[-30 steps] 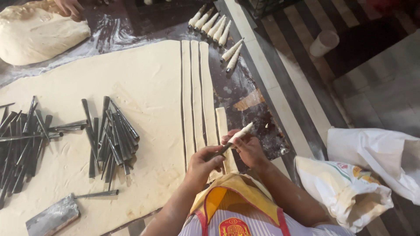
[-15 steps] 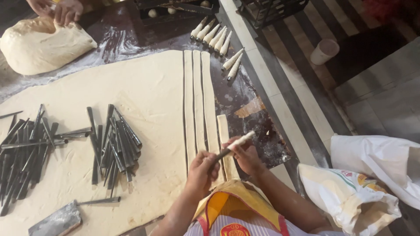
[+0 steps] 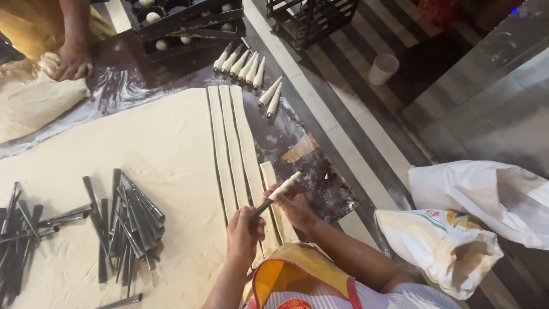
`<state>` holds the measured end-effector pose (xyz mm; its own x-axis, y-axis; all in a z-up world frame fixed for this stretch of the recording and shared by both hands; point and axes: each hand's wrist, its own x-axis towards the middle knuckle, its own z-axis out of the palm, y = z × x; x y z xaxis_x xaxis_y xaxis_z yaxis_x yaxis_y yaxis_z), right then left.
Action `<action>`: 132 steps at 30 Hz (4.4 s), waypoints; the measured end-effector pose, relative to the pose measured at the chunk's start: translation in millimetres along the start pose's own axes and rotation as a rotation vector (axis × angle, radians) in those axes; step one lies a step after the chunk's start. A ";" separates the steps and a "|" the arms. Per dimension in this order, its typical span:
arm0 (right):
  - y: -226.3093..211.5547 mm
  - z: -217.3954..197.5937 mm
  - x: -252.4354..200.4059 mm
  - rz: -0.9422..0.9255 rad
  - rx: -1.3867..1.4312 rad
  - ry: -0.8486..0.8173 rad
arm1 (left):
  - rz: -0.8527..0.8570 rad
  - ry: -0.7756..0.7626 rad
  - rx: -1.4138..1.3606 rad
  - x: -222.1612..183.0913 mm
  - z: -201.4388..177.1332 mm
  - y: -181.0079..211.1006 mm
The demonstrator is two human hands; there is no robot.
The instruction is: Wrapping thin strips of dough around cone-shaped metal molds to create pastry horns.
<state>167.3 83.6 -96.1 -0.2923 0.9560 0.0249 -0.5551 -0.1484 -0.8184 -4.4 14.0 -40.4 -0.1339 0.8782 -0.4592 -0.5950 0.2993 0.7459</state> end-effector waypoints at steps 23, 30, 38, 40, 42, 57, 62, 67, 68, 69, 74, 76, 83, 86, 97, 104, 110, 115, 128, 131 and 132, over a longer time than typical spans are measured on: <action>-9.4 -2.7 17.6 0.033 -0.331 -0.118 | 0.174 -0.049 -0.201 5.4 -3.7 -4.6; -9.8 2.6 17.1 0.100 -0.234 -0.156 | 0.227 -0.077 -0.115 7.1 -13.0 -12.8; -14.0 -2.4 14.8 0.070 -0.360 -0.197 | 0.143 -0.084 -0.187 2.4 -5.5 0.6; -7.1 -11.0 16.2 0.083 -0.333 -0.191 | 0.103 -0.098 -0.207 5.2 -8.1 -0.6; 2.3 -22.6 14.5 0.066 -0.280 -0.237 | 0.057 -0.132 -0.157 12.0 -19.4 -19.7; -11.4 -8.4 4.7 -0.014 -0.313 -0.225 | -0.053 -0.171 -0.180 6.1 -11.5 5.9; -19.4 3.8 6.1 0.005 -0.340 -0.259 | 0.159 -0.210 -0.074 4.7 -8.9 8.3; -23.6 3.0 1.6 0.024 -0.592 -0.195 | -0.033 -0.230 -0.215 0.8 -9.3 2.3; -21.0 4.5 3.1 0.001 -0.455 -0.222 | 0.097 -0.255 -0.127 -1.0 -7.9 2.3; -18.6 5.9 4.5 -0.022 -0.318 -0.250 | 0.226 -0.281 -0.037 -2.9 -6.2 2.4; -26.9 5.3 -1.6 -0.071 -0.528 -0.245 | 0.004 -0.285 -0.140 -4.3 -5.6 12.5; -37.4 14.8 -5.3 -0.033 -0.587 -0.285 | -0.008 -0.256 -0.118 -6.4 -6.4 13.8; -38.1 26.7 -5.1 -0.055 -0.547 -0.305 | 0.062 -0.284 -0.079 -1.9 -10.5 13.7; -32.8 22.3 -5.8 -0.039 -0.523 -0.281 | 0.149 -0.276 -0.012 -4.8 -7.6 17.2; -45.6 38.4 -8.2 -0.154 -0.626 -0.290 | -0.075 -0.292 -0.240 -6.7 -8.1 15.3; -38.7 38.1 -10.7 -0.043 -0.560 -0.265 | 0.114 -0.256 -0.114 -3.0 -14.7 5.4; -47.3 45.5 -10.7 -0.054 -0.627 -0.285 | 0.203 -0.254 -0.070 -10.2 -5.8 13.2; -40.7 38.2 -9.8 -0.022 -0.491 -0.325 | 0.137 -0.224 -0.121 -8.8 -9.7 3.0; -52.1 36.1 -7.6 -0.012 -0.659 -0.311 | 0.086 -0.218 -0.115 -12.2 -3.3 8.8; -56.1 39.6 -10.4 -0.084 -0.738 -0.344 | 0.118 -0.237 -0.101 -11.8 -1.8 4.4; -54.9 41.2 -8.8 -0.093 -0.592 -0.375 | 0.269 -0.238 0.002 -11.2 -0.2 5.4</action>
<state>168.2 72.9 -27.8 -0.5719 0.7904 0.2194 -0.1055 0.1943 -0.9752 -6.2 5.6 -31.4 -0.0967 0.9879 -0.1213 -0.5622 0.0464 0.8257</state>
